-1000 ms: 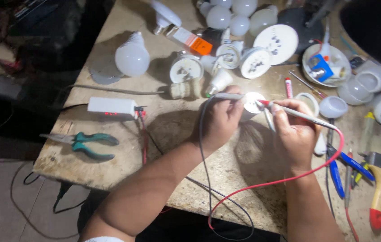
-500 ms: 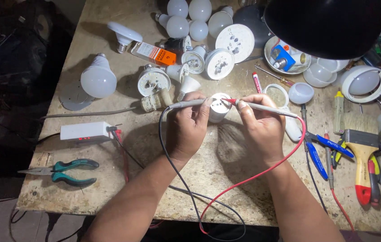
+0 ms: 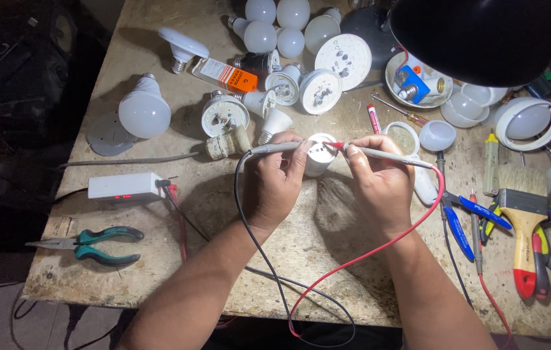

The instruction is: Testing and repairing LED bulbs using multimeter probes and hand tools at a workbench

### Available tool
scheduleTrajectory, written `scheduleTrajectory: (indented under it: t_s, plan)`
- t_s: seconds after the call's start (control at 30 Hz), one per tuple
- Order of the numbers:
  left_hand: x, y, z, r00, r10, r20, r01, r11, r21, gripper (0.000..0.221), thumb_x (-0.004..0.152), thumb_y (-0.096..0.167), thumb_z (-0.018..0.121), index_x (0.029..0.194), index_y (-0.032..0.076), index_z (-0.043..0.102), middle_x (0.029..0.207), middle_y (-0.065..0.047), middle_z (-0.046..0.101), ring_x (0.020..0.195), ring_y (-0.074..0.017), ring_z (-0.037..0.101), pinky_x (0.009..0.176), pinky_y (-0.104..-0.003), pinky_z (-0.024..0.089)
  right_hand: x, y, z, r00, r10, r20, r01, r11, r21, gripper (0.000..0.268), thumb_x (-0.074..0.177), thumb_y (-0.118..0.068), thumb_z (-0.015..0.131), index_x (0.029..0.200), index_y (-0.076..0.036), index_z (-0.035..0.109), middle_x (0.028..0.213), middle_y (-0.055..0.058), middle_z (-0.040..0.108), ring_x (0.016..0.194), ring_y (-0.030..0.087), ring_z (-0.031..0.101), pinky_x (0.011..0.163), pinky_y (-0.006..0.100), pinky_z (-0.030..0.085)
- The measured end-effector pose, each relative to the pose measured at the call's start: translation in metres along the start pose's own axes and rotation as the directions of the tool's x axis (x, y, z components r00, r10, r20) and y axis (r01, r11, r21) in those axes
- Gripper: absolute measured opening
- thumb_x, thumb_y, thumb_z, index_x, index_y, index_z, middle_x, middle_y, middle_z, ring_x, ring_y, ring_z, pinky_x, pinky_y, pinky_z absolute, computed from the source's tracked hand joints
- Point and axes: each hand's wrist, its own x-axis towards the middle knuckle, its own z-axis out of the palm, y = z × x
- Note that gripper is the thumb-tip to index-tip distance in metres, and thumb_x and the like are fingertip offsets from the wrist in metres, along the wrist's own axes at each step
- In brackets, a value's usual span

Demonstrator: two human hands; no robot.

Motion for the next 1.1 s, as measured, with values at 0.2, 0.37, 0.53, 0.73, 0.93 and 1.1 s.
scheduleTrajectory:
  t_s: [0.2,0.37,0.53,0.73,0.93,1.1]
  plan:
    - [-0.003,-0.007,0.002,1.000,0.003,0.012,-0.004,1.000,0.028,0.013,0.101,0.024,0.065,0.095,0.011,0.063,0.071,-0.014,0.072,0.071,-0.0326,0.076,0.058,-0.036,0.061,0.000,0.001,0.000,1.000,0.014,-0.002,-0.014,1.000,0.013,0.006,0.094,-0.003,0.073,0.099,-0.001,0.072,0.080,0.013,0.073,0.080,0.013,0.068,0.076,0.031,0.058]
    - [-0.003,-0.005,0.001,1.000,-0.002,0.016,0.001,1.000,0.021,0.013,0.101,0.023,0.064,0.095,0.010,0.063,0.071,-0.014,0.072,0.071,-0.0319,0.076,0.058,-0.036,0.061,0.000,0.000,0.000,1.000,0.014,0.002,-0.014,1.000,0.009,0.006,0.094,-0.003,0.072,0.100,0.000,0.072,0.080,0.012,0.073,0.080,0.012,0.068,0.075,0.031,0.058]
    - [-0.001,-0.002,-0.002,1.000,0.017,0.022,-0.018,0.999,0.037,0.013,0.101,0.021,0.065,0.095,0.010,0.063,0.071,-0.013,0.072,0.071,-0.0318,0.076,0.057,-0.035,0.061,-0.001,0.002,0.001,1.000,0.006,0.000,-0.006,1.000,-0.005,0.006,0.094,-0.003,0.073,0.099,-0.001,0.072,0.080,0.013,0.073,0.079,0.012,0.068,0.073,0.030,0.057]
    - [0.000,-0.006,0.000,0.999,0.035,0.012,-0.035,0.999,0.008,0.011,0.100,0.018,0.064,0.097,0.008,0.063,0.073,-0.015,0.071,0.073,-0.0360,0.075,0.057,-0.038,0.061,-0.002,-0.002,0.004,1.000,0.002,-0.008,-0.002,1.000,-0.001,0.006,0.093,-0.003,0.073,0.098,-0.001,0.072,0.078,0.011,0.071,0.078,0.010,0.065,0.071,0.029,0.056]
    - [-0.007,-0.014,0.008,0.996,0.062,-0.060,-0.056,0.993,0.102,0.009,0.098,0.019,0.066,0.101,0.010,0.064,0.075,-0.014,0.071,0.074,-0.0374,0.074,0.061,-0.043,0.059,0.001,0.015,-0.005,0.993,-0.099,0.067,0.102,0.994,-0.049,0.008,0.095,0.002,0.070,0.102,-0.001,0.072,0.089,0.017,0.072,0.086,0.016,0.066,0.076,0.033,0.055]
    - [-0.009,-0.016,0.009,0.999,0.008,0.052,-0.011,0.998,0.062,0.011,0.100,0.023,0.056,0.105,0.014,0.060,0.087,-0.010,0.071,0.075,-0.0354,0.070,0.069,-0.045,0.052,0.000,0.024,-0.010,0.990,-0.113,0.089,0.119,0.991,-0.067,0.003,0.111,0.000,0.065,0.110,0.002,0.063,0.101,0.011,0.065,0.093,0.017,0.069,0.090,0.027,0.059]
